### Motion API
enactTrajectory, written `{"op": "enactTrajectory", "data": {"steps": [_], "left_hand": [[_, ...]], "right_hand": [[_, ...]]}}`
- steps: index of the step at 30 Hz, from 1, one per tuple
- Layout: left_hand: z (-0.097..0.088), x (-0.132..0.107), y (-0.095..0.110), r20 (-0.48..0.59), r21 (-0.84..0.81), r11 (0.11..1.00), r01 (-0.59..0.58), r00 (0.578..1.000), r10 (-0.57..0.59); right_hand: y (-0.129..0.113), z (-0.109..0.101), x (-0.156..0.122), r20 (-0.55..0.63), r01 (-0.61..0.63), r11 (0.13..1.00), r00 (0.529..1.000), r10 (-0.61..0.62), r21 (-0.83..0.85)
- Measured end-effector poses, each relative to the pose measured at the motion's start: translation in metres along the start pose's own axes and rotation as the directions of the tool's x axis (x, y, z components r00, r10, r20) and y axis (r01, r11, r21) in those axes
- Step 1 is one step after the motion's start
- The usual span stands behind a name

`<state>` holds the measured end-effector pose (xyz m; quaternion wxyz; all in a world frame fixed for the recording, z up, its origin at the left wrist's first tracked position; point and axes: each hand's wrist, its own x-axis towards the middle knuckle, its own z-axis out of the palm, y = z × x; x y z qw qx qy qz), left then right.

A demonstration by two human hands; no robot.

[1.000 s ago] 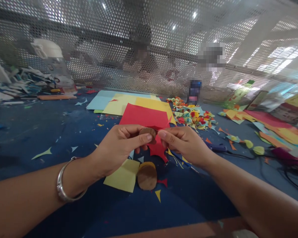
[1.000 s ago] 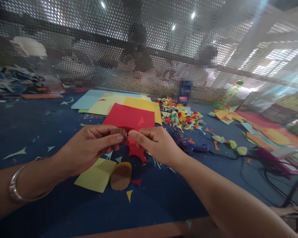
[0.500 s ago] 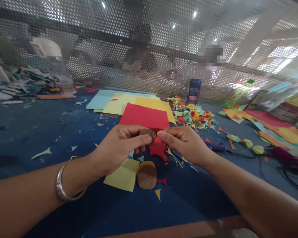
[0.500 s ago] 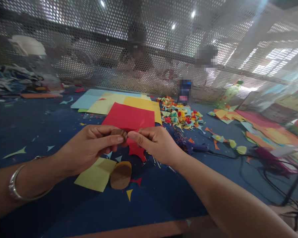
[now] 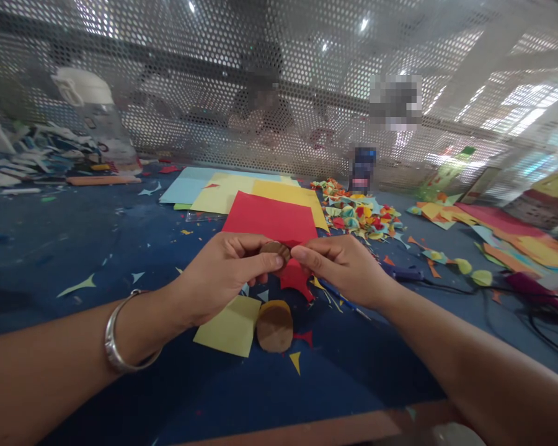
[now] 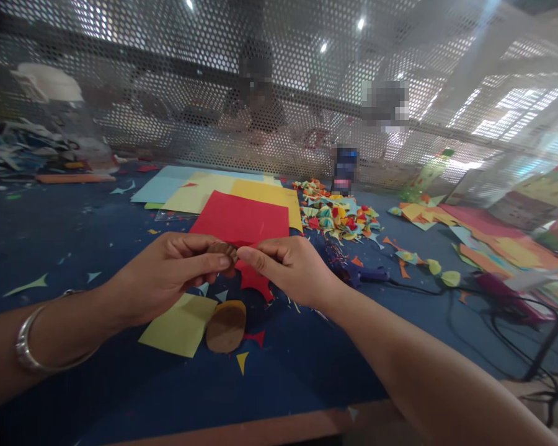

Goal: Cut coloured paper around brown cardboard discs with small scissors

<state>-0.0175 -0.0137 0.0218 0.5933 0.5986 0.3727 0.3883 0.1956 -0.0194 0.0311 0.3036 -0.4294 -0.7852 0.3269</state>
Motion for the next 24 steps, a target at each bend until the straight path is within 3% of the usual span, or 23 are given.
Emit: {"op": "enactTrajectory", "data": {"steps": [24], "left_hand": [[-0.0008,0.0029,-0.0012,0.015,0.056,0.998,0.026,1.0,-0.027]], "right_hand": [[0.0,0.0017,0.0023,0.001,-0.059,0.998,0.998,0.059,-0.006]]}}
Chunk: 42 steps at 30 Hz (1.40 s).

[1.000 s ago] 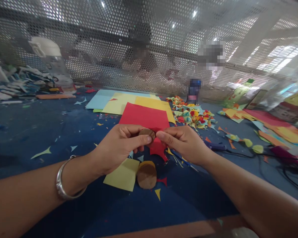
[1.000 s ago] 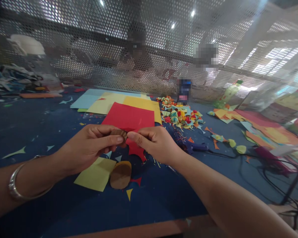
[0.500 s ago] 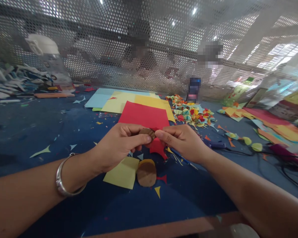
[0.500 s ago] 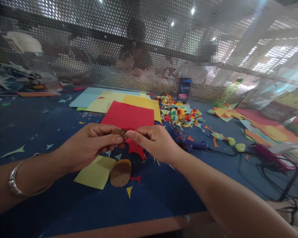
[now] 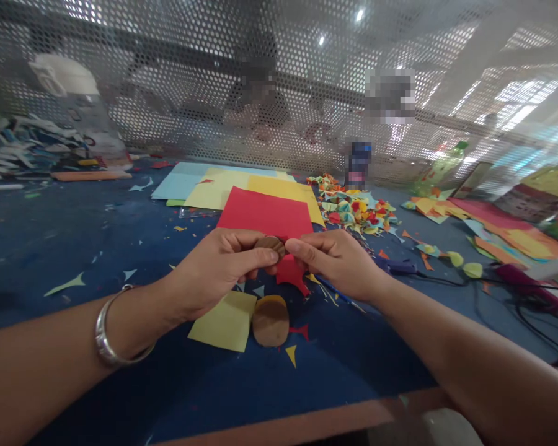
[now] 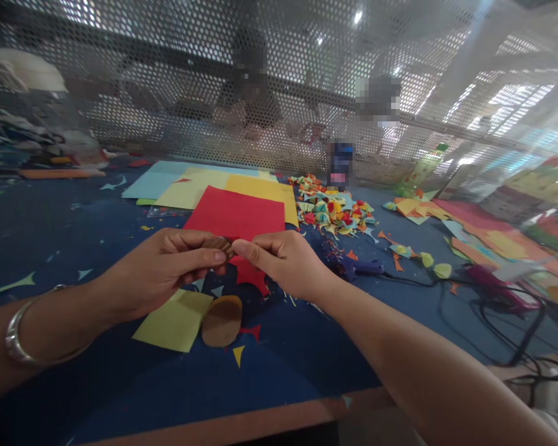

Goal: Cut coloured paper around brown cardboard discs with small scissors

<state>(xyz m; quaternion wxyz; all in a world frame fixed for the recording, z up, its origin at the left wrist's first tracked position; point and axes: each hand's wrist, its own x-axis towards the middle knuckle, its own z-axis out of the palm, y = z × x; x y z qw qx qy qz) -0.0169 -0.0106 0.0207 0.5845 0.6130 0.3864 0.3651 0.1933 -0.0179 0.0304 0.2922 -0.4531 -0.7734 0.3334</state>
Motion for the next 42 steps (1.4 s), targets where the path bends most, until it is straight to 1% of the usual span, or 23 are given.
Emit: {"op": "enactTrajectory", "data": {"steps": [5,10,17,24,29,35,37,39,41,42], "left_hand": [[-0.0004,0.0,-0.0031,0.029,0.004,1.0,-0.004,1.0,0.004],[0.0001,-0.0005,-0.0016,0.03,0.017,1.0,0.007,1.0,-0.007],[0.0004,0.0,0.0001,0.025,0.075,0.995,-0.059,0.998,0.057],[-0.0001,0.0003,-0.0002,0.047,0.182,0.98,-0.082,0.996,0.075],[-0.0002,0.001,-0.0017,0.068,0.212,0.971,-0.109,0.993,0.097],[-0.0015,0.0002,-0.0024,0.07,0.273,0.953,-0.129,0.991,0.114],[-0.0017,0.0002,-0.0016,0.084,0.304,0.942,-0.141,0.989,0.12],[-0.0019,0.0009,-0.0008,0.124,0.359,0.923,-0.139,0.987,0.101],[-0.0025,0.0024,-0.0006,0.158,0.46,0.878,-0.133,0.985,0.066],[-0.0032,0.0035,-0.0008,0.16,0.53,0.838,-0.129,0.986,0.051]], "right_hand": [[0.0002,0.0007,0.0002,-0.004,-0.007,1.0,1.0,0.007,0.014],[0.0039,0.0025,0.001,-0.039,-0.027,0.998,0.999,0.029,0.051],[0.004,0.0017,0.0001,0.006,-0.003,1.0,1.0,0.003,-0.018],[0.0033,0.0014,-0.0011,0.028,0.032,0.999,0.999,-0.031,-0.035],[0.0001,0.0014,-0.0017,0.035,0.029,0.998,0.999,-0.028,-0.055],[-0.0011,0.0026,-0.0008,0.036,0.056,0.997,0.998,-0.054,-0.052],[-0.0007,0.0029,-0.0006,0.032,0.056,0.997,0.998,-0.054,-0.046],[-0.0009,0.0027,-0.0008,0.01,0.052,0.998,0.999,-0.051,-0.042],[-0.0016,0.0021,-0.001,-0.029,0.044,0.998,0.999,-0.045,-0.05],[-0.0021,0.0016,-0.0011,-0.053,0.041,0.997,0.998,-0.044,-0.059]]}}
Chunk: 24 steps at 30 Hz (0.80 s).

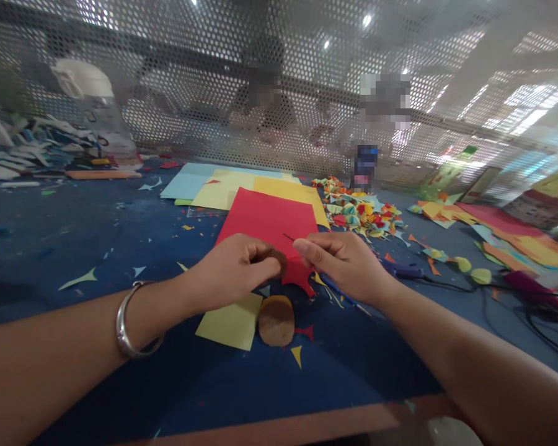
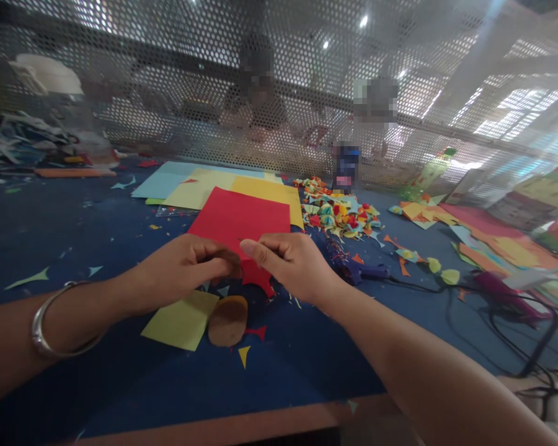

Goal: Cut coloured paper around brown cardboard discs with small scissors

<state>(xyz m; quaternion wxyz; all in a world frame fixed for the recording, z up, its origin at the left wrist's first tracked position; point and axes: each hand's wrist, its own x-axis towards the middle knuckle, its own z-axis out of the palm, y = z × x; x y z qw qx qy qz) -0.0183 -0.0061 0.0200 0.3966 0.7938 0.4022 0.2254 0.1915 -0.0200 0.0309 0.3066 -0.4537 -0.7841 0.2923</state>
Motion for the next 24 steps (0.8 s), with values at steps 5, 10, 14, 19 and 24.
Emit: {"op": "enactTrajectory", "data": {"steps": [5,10,14,19,24], "left_hand": [[-0.006,0.003,-0.005,0.02,0.457,0.889,0.015,0.999,-0.027],[-0.014,0.001,-0.004,-0.074,0.596,0.803,0.034,0.997,0.013],[-0.011,-0.001,-0.005,0.06,0.558,0.823,-0.103,0.995,0.085],[-0.011,-0.001,-0.01,0.054,0.565,0.821,-0.088,0.996,0.07],[-0.017,0.003,-0.007,-0.03,0.57,0.821,-0.012,0.999,0.035]], "right_hand": [[-0.002,-0.002,0.0,-0.083,-0.007,1.0,0.997,0.006,-0.011],[-0.002,-0.002,0.001,-0.113,-0.028,0.997,0.993,0.02,-0.067],[0.002,-0.003,0.001,-0.119,-0.039,0.984,0.993,0.019,-0.172],[0.007,-0.004,0.004,-0.095,-0.067,0.936,0.995,0.036,-0.347],[0.007,-0.002,0.005,-0.015,-0.095,0.832,0.995,0.103,-0.546]]}}
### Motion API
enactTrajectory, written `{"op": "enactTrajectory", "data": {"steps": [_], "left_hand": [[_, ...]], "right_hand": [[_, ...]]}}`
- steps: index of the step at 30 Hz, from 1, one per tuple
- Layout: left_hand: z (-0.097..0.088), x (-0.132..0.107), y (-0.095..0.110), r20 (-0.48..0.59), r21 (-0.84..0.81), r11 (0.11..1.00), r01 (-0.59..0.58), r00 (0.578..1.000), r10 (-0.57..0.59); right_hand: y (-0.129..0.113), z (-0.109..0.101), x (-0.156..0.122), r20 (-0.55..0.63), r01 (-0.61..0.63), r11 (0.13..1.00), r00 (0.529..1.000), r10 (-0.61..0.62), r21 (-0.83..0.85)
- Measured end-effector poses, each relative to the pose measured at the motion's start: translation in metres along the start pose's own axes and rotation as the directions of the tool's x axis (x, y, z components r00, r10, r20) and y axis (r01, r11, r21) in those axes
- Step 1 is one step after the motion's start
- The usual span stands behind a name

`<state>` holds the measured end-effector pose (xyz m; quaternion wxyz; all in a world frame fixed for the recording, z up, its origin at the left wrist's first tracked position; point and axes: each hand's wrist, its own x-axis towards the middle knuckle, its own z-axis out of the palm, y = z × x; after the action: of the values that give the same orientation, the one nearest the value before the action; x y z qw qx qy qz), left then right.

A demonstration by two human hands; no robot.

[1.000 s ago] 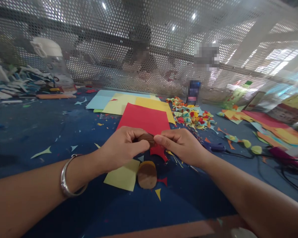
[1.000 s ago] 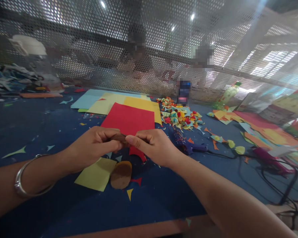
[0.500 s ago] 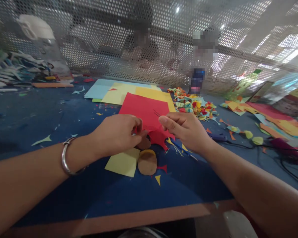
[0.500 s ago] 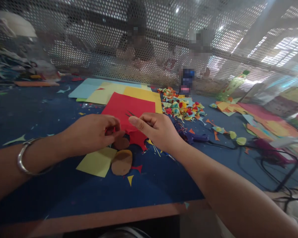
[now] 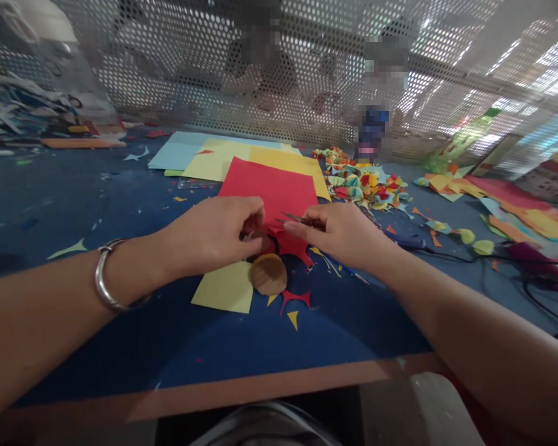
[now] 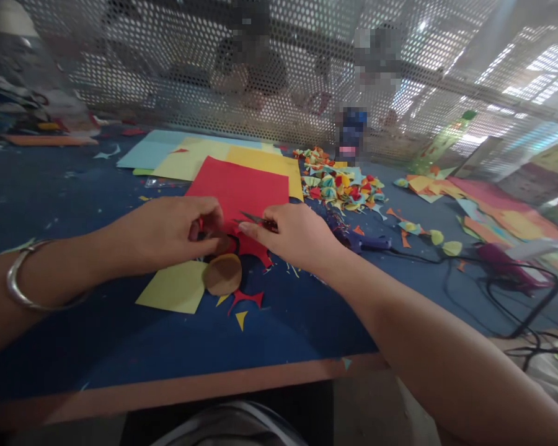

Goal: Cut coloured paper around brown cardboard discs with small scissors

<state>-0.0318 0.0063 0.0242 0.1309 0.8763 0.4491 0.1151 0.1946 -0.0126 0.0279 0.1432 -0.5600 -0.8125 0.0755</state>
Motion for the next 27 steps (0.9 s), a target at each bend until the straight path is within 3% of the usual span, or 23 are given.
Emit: {"op": "enactTrajectory", "data": {"steps": [5,7,10,12,14,17,21,25,27], "left_hand": [[-0.004,0.005,-0.007,0.009,-0.233,0.972,0.028,1.0,-0.027],[-0.005,0.006,-0.012,0.002,-0.234,0.971,0.045,0.999,-0.046],[-0.009,0.003,-0.016,-0.037,0.049,0.998,0.044,0.998,-0.043],[-0.011,-0.001,-0.013,-0.117,0.288,0.958,0.001,0.993,0.034],[-0.01,-0.007,-0.005,-0.17,0.402,0.913,-0.069,0.974,0.148],[-0.004,-0.016,0.008,-0.091,0.298,0.932,-0.205,0.966,0.242],[0.008,-0.024,0.018,0.0,0.167,0.941,-0.295,0.954,0.299],[0.007,-0.026,0.022,0.007,0.057,0.952,-0.301,0.954,0.301],[0.003,-0.024,0.025,0.059,-0.055,0.973,-0.224,0.972,0.227]], "right_hand": [[-0.006,-0.001,-0.003,0.113,-0.042,0.989,0.992,0.059,-0.143],[-0.008,-0.002,-0.005,0.113,-0.036,0.983,0.992,0.057,-0.181],[-0.011,-0.001,-0.008,0.098,-0.029,0.972,0.994,0.054,-0.234],[-0.013,-0.001,-0.009,0.097,-0.03,0.962,0.994,0.058,-0.272],[-0.014,-0.001,-0.01,0.097,-0.027,0.952,0.993,0.06,-0.304],[-0.014,-0.002,-0.009,0.1,-0.029,0.942,0.993,0.066,-0.334],[-0.014,-0.005,-0.008,0.11,-0.013,0.938,0.992,0.054,-0.347],[-0.013,-0.005,-0.007,0.121,-0.015,0.939,0.991,0.06,-0.344],[-0.013,-0.004,-0.008,0.123,-0.021,0.94,0.99,0.067,-0.34]]}}
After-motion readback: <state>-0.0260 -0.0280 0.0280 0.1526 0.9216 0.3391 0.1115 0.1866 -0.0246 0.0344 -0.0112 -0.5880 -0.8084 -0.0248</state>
